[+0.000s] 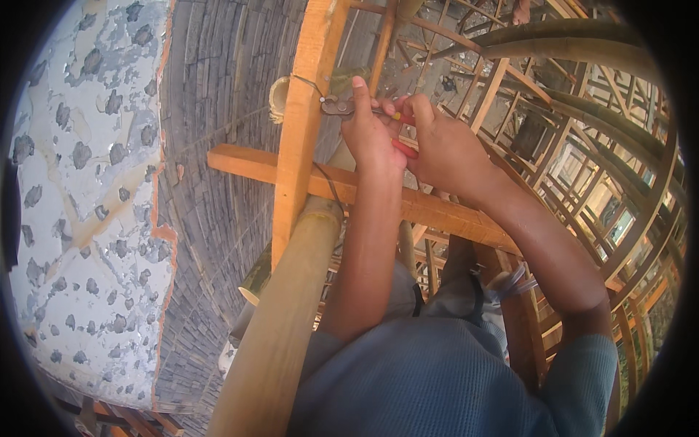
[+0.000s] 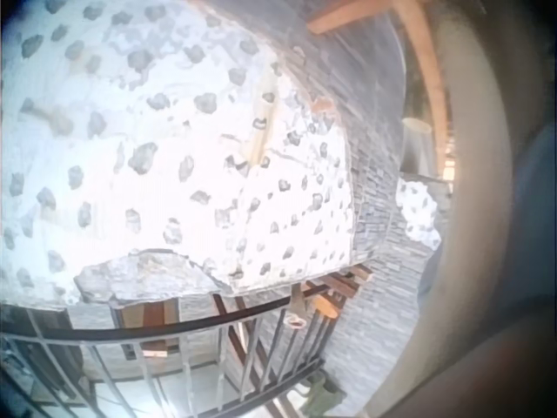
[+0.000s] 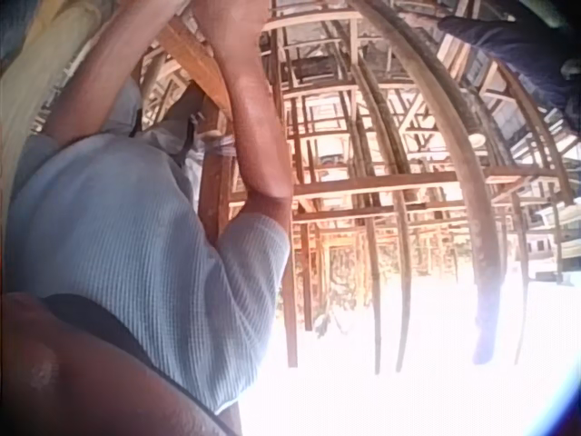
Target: The person uses pliers to tighten wire ties securing bamboo poles to a wooden frame. They then pick up a long metal rod and a wooden plank, positioning them within the scaffolding structure.
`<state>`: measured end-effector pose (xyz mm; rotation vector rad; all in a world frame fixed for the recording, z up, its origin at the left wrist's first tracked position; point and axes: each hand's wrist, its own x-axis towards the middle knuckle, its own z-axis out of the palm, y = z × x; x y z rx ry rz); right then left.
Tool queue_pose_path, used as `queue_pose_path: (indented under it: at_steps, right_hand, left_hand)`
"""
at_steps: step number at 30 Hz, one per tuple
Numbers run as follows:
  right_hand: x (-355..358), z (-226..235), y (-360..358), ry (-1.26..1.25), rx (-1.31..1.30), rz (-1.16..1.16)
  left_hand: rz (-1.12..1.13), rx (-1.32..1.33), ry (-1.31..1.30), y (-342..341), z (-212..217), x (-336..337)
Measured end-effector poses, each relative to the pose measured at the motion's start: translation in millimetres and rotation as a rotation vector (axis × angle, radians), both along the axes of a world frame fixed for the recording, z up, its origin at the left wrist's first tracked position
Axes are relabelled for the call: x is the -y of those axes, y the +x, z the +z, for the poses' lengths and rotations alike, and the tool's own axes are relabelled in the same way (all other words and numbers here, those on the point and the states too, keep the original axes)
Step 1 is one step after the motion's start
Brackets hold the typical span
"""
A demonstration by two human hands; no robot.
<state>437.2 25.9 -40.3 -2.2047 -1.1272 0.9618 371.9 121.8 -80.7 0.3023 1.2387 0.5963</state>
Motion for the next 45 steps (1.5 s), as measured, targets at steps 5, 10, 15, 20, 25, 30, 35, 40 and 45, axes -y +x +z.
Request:
queue_pose_path:
  at_steps: [5,10,15,20,25,30,35,40,45]
  right_hand:
    - [-11,-5,61,-0.6,-0.991,0.153]
    - [9,-41,21,-0.353,-2.158,-0.29]
    - [31,-51,9,-0.261,-1.004,-0.133]
    - [24,-42,16,-0.073,0.19,0.061]
    - [25,-21,8,-0.011,0.321,0.095]
    - [28,1,36,-0.341,-1.149,-0.204]
    - [31,-8,23,-0.424,-1.176,-0.187]
    - [38,-25,-13,-0.126,-0.106,-0.027]
    - [35,-18,0,-0.204,-0.299,0.034]
  left_hand:
    - [-0.081,0.116,0.017,-8,-12,-1]
    - [-0.258,0.312,-0.028,-32,-31,-12]
    - [-0.153,0.627,-0.095,-32,-26,-6]
    - [0.024,-0.103,0.097,9,8,23]
    - [0.038,0.199,-0.1,4,-8,8]
    - [-0.023,0.976,-0.165,-29,-39,10]
    - [-0.041,1.178,-0.071,-30,-19,11]
    - [-0.031,0.116,0.032,-26,6,17]
    - [-0.21,0.364,-0.041,-24,-15,2]
